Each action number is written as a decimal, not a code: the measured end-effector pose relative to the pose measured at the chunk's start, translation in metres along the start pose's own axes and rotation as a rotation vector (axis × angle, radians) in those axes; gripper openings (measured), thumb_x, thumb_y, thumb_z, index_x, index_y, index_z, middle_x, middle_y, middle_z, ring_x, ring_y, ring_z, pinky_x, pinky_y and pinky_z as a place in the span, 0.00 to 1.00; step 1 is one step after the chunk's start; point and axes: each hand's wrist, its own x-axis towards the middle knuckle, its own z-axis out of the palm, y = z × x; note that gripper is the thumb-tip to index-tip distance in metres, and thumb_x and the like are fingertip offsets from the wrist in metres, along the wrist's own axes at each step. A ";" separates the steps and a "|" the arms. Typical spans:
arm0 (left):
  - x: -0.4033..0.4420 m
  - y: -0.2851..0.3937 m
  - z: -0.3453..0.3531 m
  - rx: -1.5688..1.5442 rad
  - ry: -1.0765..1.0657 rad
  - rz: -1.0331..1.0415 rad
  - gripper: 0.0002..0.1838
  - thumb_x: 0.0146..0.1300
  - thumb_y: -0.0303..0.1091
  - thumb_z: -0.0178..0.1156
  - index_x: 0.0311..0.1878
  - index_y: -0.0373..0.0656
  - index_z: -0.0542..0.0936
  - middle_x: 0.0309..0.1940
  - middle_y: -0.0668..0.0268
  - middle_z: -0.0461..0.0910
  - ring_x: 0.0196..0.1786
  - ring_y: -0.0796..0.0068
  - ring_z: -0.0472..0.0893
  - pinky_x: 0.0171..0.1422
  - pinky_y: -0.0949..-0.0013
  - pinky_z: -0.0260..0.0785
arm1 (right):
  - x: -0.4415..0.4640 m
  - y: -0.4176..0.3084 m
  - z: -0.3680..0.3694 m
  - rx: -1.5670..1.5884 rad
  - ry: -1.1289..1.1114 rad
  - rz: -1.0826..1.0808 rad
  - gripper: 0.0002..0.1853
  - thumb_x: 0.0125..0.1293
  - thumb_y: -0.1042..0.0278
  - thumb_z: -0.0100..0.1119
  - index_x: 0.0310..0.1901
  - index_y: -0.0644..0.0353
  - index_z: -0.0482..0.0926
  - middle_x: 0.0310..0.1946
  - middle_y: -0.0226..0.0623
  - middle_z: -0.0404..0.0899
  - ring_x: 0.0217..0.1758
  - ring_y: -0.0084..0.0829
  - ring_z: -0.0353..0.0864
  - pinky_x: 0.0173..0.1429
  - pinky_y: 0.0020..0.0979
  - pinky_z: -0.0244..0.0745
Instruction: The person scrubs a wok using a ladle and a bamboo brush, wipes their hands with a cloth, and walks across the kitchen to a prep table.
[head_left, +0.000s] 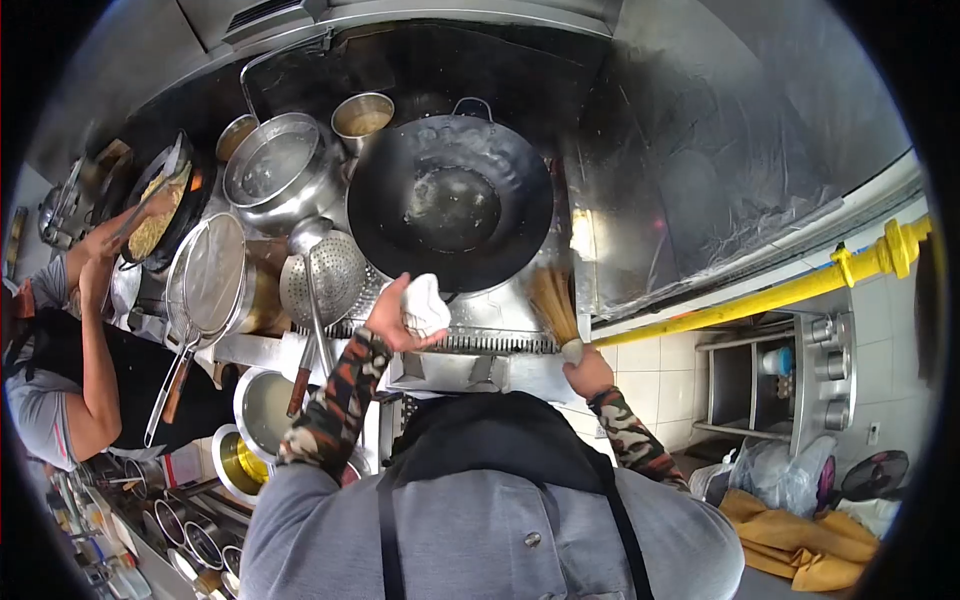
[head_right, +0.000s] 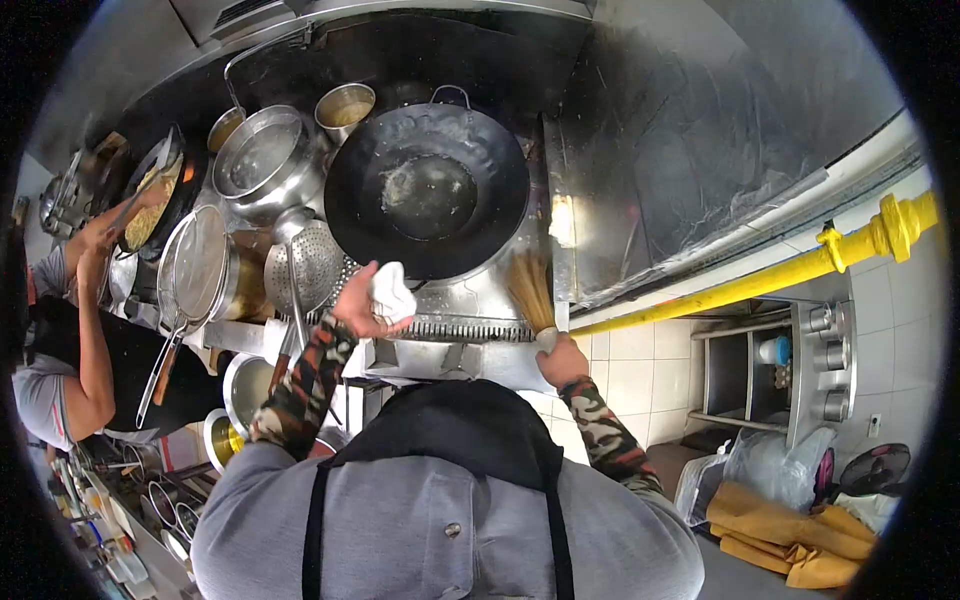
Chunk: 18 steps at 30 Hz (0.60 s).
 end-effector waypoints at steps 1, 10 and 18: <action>0.016 0.006 -0.006 0.042 -0.035 -0.037 0.20 0.64 0.58 0.51 0.42 0.54 0.79 0.40 0.61 0.80 0.45 0.54 0.78 0.49 0.46 0.73 | -0.003 -0.004 -0.011 0.229 -0.046 -0.030 0.26 0.56 0.56 0.62 0.49 0.69 0.74 0.40 0.55 0.80 0.37 0.48 0.83 0.43 0.43 0.79; 0.098 -0.022 -0.017 0.097 -0.132 0.244 0.13 0.65 0.41 0.47 0.34 0.46 0.77 0.30 0.63 0.79 0.32 0.59 0.80 0.34 0.49 0.75 | 0.013 -0.092 -0.145 0.982 0.097 -0.420 0.23 0.57 0.82 0.59 0.56 0.68 0.73 0.47 0.34 0.79 0.49 0.24 0.76 0.54 0.27 0.72; 0.115 -0.025 -0.044 0.631 0.057 0.906 0.09 0.61 0.33 0.52 0.35 0.38 0.77 0.29 0.58 0.80 0.29 0.58 0.83 0.27 0.51 0.75 | 0.097 -0.236 -0.210 0.044 -0.311 -0.517 0.23 0.57 0.70 0.59 0.56 0.66 0.77 0.47 0.44 0.82 0.47 0.30 0.80 0.54 0.29 0.73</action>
